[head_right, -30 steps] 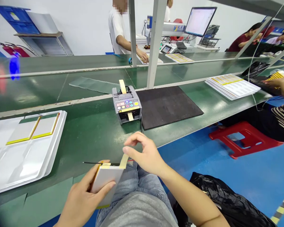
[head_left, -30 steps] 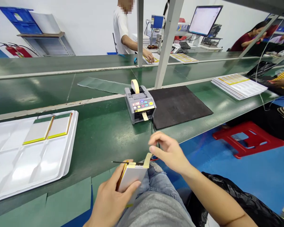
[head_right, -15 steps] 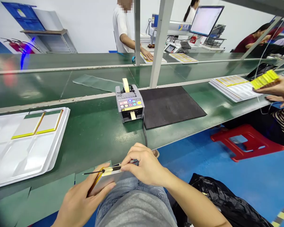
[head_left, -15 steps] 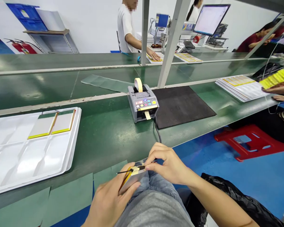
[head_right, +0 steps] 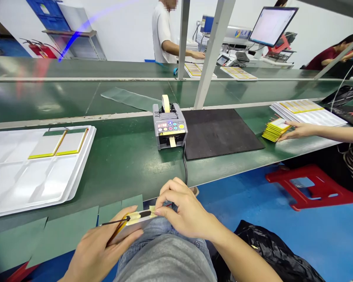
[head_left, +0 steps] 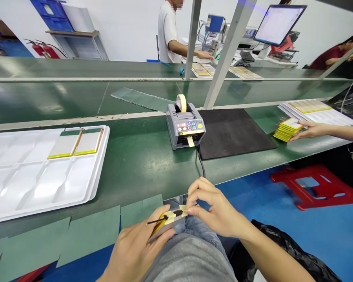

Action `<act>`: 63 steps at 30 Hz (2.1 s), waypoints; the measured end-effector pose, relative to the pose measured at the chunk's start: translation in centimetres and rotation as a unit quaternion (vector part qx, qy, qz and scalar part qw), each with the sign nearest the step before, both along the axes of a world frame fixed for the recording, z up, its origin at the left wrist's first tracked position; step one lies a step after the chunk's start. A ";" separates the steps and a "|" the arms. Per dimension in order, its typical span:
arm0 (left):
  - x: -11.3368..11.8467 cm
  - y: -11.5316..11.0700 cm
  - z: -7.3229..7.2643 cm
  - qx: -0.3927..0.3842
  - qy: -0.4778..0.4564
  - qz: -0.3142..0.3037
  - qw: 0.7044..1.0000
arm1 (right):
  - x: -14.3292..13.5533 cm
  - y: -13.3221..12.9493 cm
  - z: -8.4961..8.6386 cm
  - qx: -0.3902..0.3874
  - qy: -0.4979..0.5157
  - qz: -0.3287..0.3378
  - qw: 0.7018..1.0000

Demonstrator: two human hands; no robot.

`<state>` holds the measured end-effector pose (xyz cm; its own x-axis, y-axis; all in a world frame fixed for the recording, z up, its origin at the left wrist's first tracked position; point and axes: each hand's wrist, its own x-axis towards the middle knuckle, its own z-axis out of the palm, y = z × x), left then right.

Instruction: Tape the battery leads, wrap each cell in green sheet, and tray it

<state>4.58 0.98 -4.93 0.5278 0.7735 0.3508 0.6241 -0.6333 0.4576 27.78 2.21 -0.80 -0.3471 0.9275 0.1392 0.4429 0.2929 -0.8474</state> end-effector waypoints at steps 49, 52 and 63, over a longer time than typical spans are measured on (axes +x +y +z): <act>1.7 -5.8 -6.6 -0.608 -0.498 0.306 0.537 | -6.8 -2.0 -11.7 -0.444 0.377 -0.124 0.804; 1.7 -5.8 -6.4 -0.611 -0.506 0.304 0.528 | -6.9 -1.9 -11.9 -0.440 0.369 -0.129 0.808; 2.0 -5.8 -5.5 -0.610 -0.500 0.316 0.528 | -7.1 -1.8 -11.6 -0.441 0.344 -0.143 0.817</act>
